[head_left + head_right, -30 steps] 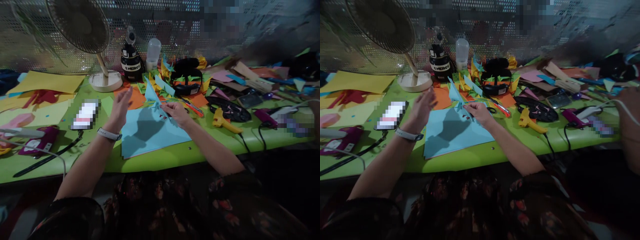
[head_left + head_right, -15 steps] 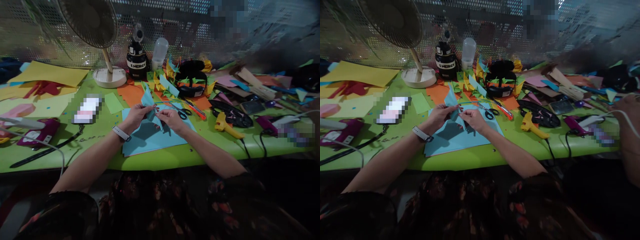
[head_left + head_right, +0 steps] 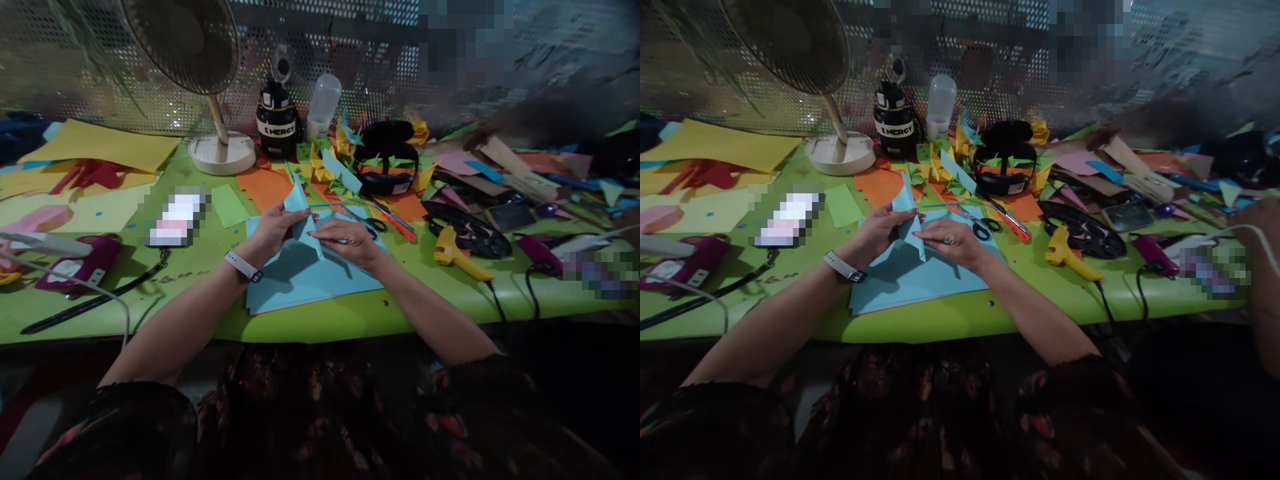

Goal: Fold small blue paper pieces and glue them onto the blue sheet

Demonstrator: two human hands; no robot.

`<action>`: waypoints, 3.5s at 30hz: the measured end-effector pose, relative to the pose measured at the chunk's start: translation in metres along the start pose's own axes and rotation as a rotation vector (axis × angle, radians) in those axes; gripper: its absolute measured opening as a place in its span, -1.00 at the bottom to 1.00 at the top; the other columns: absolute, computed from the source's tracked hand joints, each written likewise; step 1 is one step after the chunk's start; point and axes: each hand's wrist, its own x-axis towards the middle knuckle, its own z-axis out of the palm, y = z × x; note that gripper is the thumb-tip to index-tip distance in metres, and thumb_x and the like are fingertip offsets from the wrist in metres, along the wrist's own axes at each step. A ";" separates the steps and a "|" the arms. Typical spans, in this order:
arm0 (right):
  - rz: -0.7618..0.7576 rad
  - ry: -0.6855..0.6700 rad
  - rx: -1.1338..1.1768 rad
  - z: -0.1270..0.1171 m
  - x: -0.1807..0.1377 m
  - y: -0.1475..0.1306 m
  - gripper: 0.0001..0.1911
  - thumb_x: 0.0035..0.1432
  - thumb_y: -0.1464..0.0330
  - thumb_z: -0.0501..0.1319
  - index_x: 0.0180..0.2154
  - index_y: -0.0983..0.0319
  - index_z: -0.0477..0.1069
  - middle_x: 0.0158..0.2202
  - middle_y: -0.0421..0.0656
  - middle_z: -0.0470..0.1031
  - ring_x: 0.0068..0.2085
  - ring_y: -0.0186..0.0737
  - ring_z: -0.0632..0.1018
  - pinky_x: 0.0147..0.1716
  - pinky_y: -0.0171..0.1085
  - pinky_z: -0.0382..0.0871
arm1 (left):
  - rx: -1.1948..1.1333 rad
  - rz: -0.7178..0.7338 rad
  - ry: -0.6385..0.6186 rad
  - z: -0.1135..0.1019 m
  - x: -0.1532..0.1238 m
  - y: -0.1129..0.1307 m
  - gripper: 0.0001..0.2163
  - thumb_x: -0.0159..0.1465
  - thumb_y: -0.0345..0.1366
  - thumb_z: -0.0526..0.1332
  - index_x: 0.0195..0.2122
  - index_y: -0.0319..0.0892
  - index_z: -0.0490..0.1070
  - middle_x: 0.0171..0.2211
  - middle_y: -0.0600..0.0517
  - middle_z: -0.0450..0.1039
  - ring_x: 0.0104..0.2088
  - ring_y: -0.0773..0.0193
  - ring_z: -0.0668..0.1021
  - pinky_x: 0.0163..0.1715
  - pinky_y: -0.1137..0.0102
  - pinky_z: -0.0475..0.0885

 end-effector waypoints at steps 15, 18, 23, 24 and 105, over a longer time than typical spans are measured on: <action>0.455 0.154 0.426 0.008 0.008 -0.006 -0.65 0.04 0.01 0.36 -0.46 0.17 0.51 -0.34 -0.20 0.47 -0.31 -0.33 0.50 -0.39 -0.34 0.46 | -0.025 0.057 0.039 0.011 -0.010 0.000 -0.68 -0.05 -0.23 0.52 -0.40 -0.21 0.42 -0.51 0.09 0.54 -0.57 0.42 0.51 -0.55 0.48 0.42; 0.572 0.158 0.517 0.011 0.009 -0.011 -0.63 0.06 0.03 0.35 -0.45 0.19 0.42 -0.40 -0.24 0.46 -0.38 -0.36 0.51 -0.45 -0.38 0.45 | -0.032 0.093 0.062 0.014 -0.011 -0.003 -0.66 -0.05 -0.20 0.52 -0.40 -0.19 0.40 -0.52 0.11 0.51 -0.55 0.42 0.50 -0.52 0.47 0.40; 0.630 0.188 0.595 0.014 0.010 -0.012 -0.63 0.03 0.07 0.37 -0.45 0.21 0.37 -0.51 -0.30 0.43 -0.48 -0.39 0.53 -0.45 -0.36 0.48 | -0.009 0.097 0.064 0.015 -0.012 -0.008 -0.66 -0.03 -0.16 0.51 -0.38 -0.20 0.42 -0.48 0.10 0.52 -0.54 0.44 0.48 -0.53 0.48 0.36; 0.629 0.194 0.595 0.014 0.010 -0.011 -0.63 0.02 0.07 0.38 -0.45 0.21 0.37 -0.52 -0.30 0.43 -0.50 -0.39 0.53 -0.45 -0.36 0.48 | -0.007 0.092 0.061 0.014 -0.012 -0.008 -0.67 -0.02 -0.15 0.50 -0.39 -0.21 0.43 -0.48 0.09 0.52 -0.55 0.45 0.46 -0.54 0.49 0.35; 0.623 0.338 0.546 0.011 0.013 -0.011 -0.51 -0.11 -0.03 0.42 -0.38 0.21 0.37 -0.48 -0.31 0.44 -0.53 -0.43 0.50 -0.50 -0.37 0.44 | 0.060 0.161 0.023 0.006 -0.006 -0.016 -0.76 0.00 -0.25 0.51 -0.31 -0.20 0.63 -0.32 -0.02 0.65 -0.40 0.35 0.59 -0.40 0.49 0.45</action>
